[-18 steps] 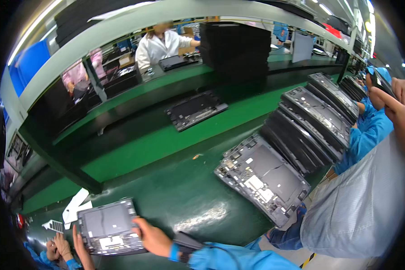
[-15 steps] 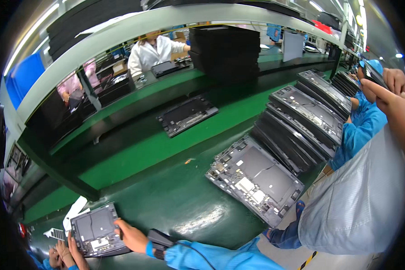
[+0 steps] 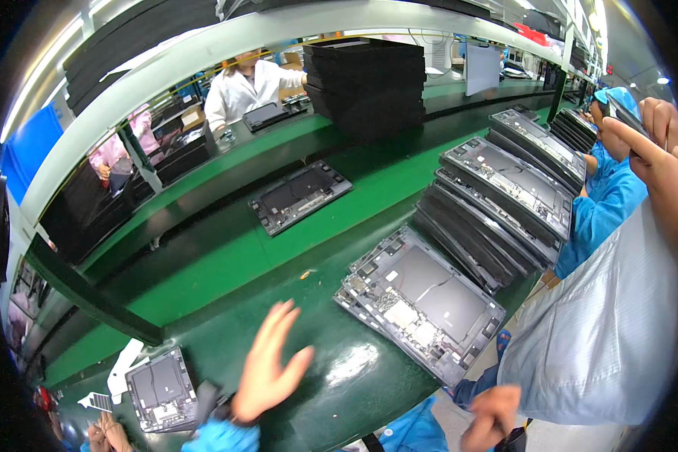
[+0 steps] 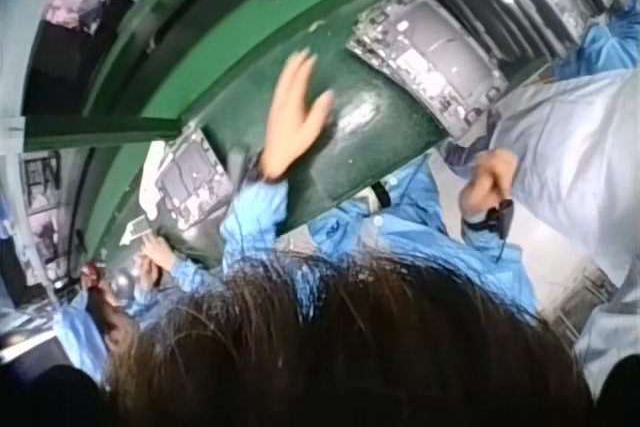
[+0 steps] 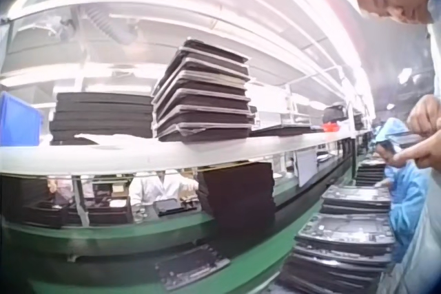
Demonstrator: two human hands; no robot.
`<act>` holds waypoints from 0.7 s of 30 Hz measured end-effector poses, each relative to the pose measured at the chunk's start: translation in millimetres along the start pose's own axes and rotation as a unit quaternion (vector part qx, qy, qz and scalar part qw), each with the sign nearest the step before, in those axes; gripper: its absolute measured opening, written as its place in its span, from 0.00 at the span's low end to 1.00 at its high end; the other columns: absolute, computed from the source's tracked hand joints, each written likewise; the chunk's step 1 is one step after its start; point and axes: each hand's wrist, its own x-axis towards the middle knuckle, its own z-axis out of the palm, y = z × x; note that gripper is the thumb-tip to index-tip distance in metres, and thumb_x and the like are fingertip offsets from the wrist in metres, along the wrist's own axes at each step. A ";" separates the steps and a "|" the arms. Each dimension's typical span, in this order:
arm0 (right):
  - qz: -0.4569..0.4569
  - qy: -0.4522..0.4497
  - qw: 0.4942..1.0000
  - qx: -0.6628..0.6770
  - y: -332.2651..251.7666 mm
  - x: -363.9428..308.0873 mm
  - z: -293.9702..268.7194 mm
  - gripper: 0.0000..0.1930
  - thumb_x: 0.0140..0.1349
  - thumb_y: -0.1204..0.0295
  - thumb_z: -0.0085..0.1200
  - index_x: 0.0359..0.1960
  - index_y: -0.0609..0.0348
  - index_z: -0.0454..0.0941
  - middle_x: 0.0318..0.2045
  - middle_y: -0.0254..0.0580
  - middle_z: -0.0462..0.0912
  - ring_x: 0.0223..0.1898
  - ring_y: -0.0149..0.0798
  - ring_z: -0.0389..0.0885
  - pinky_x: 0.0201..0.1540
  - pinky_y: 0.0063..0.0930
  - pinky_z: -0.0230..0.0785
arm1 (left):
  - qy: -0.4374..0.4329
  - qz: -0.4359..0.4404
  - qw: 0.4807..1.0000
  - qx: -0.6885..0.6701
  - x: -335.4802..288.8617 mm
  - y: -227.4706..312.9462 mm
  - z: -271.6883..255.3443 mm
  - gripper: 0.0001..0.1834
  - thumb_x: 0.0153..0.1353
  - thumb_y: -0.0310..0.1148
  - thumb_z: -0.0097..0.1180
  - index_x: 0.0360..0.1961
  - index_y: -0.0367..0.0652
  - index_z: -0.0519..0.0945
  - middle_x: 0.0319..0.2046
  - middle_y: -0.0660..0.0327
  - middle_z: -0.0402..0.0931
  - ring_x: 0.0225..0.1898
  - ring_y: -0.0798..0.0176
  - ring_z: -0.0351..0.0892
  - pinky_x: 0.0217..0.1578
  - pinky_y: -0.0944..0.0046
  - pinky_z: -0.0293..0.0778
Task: Assembling internal components and cables of tablets on a production line.
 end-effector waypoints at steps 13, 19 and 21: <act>0.375 -0.007 0.927 0.020 49.2 29.4 -2.5 0.20 0.70 0.73 0.52 0.61 0.66 0.65 0.48 0.39 0.76 0.48 0.32 0.74 0.54 0.25 0.66 | -0.006 -0.064 0.998 -0.021 129.8 41.2 98.0 0.33 0.66 0.50 0.54 0.59 0.30 0.75 0.41 0.46 0.76 0.44 0.48 0.78 0.51 0.58 0.74; 0.348 0.001 0.921 0.176 22.2 30.0 -3.8 0.28 0.65 0.72 0.54 0.65 0.70 0.64 0.56 0.46 0.75 0.54 0.36 0.74 0.62 0.32 0.62 | 0.056 -0.079 0.989 -0.109 39.3 41.4 50.6 0.30 0.65 0.40 0.60 0.61 0.30 0.71 0.47 0.45 0.68 0.51 0.46 0.70 0.55 0.53 0.68; 0.291 -0.033 0.944 0.151 8.3 24.5 -6.3 0.28 0.65 0.69 0.50 0.64 0.73 0.64 0.57 0.51 0.76 0.55 0.38 0.76 0.60 0.31 0.65 | 0.075 -0.097 0.988 -0.097 -11.4 52.8 19.5 0.31 0.65 0.37 0.61 0.64 0.32 0.68 0.48 0.46 0.67 0.52 0.48 0.69 0.57 0.54 0.67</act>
